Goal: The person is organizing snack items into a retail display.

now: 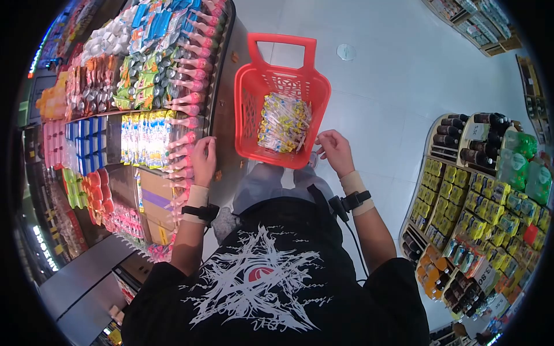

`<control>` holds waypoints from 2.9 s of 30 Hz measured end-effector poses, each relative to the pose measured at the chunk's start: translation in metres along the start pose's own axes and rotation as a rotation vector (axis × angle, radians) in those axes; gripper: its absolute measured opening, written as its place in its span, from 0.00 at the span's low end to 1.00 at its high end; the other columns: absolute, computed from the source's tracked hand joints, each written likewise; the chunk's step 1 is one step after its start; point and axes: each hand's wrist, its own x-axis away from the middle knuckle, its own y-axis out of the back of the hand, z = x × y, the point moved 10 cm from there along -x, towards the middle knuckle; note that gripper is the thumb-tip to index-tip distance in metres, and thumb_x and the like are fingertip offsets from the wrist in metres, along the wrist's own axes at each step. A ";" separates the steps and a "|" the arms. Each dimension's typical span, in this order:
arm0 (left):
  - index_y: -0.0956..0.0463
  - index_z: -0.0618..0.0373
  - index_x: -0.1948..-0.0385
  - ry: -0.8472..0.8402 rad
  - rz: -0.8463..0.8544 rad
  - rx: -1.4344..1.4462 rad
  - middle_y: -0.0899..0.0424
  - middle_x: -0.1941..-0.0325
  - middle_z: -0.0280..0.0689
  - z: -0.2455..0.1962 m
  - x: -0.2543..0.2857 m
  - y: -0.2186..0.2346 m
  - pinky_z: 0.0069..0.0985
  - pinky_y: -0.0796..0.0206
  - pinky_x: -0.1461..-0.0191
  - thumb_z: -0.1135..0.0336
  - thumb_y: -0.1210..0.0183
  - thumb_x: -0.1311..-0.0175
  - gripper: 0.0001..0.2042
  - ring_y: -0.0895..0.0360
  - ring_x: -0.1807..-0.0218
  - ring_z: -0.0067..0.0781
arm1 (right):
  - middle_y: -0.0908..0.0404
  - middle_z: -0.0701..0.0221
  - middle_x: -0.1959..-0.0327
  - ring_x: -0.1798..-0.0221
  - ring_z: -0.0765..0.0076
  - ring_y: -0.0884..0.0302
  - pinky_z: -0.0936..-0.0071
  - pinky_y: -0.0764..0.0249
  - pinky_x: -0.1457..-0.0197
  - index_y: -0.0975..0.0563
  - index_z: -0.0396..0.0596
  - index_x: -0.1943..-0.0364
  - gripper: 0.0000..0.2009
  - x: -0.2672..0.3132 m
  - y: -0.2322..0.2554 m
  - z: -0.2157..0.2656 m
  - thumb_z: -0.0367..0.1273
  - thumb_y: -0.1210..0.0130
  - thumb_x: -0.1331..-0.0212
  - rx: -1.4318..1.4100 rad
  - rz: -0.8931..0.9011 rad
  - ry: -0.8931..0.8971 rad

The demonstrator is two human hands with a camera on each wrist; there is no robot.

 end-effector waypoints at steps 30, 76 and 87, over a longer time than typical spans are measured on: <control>0.20 0.61 0.63 0.936 0.427 0.310 0.16 0.72 0.36 0.317 0.030 -0.286 0.24 0.25 0.71 0.61 0.42 0.33 0.11 0.16 0.72 0.28 | 0.18 0.71 0.68 0.73 0.78 0.22 0.80 0.27 0.75 0.25 0.43 0.57 0.09 -0.142 -0.088 -0.265 0.34 0.50 0.31 -0.024 -0.110 -0.382; 0.27 0.66 0.57 1.180 0.511 0.647 0.18 0.68 0.42 0.516 -0.055 -0.599 0.28 0.28 0.73 0.74 0.36 0.41 0.13 0.19 0.71 0.33 | 0.27 0.47 0.41 0.48 0.48 0.20 0.59 0.20 0.45 0.53 0.45 0.29 0.32 -0.362 -0.143 -0.536 0.32 0.49 0.30 -0.739 -0.245 -0.605; 0.26 0.66 0.67 1.291 0.569 0.866 0.21 0.73 0.40 0.480 -0.038 -0.585 0.27 0.34 0.76 0.74 0.37 0.41 0.07 0.25 0.75 0.30 | 0.19 0.53 0.51 0.58 0.60 0.18 0.66 0.19 0.61 0.35 0.43 0.43 0.17 -0.369 -0.147 -0.529 0.31 0.46 0.32 -0.940 -0.203 -0.577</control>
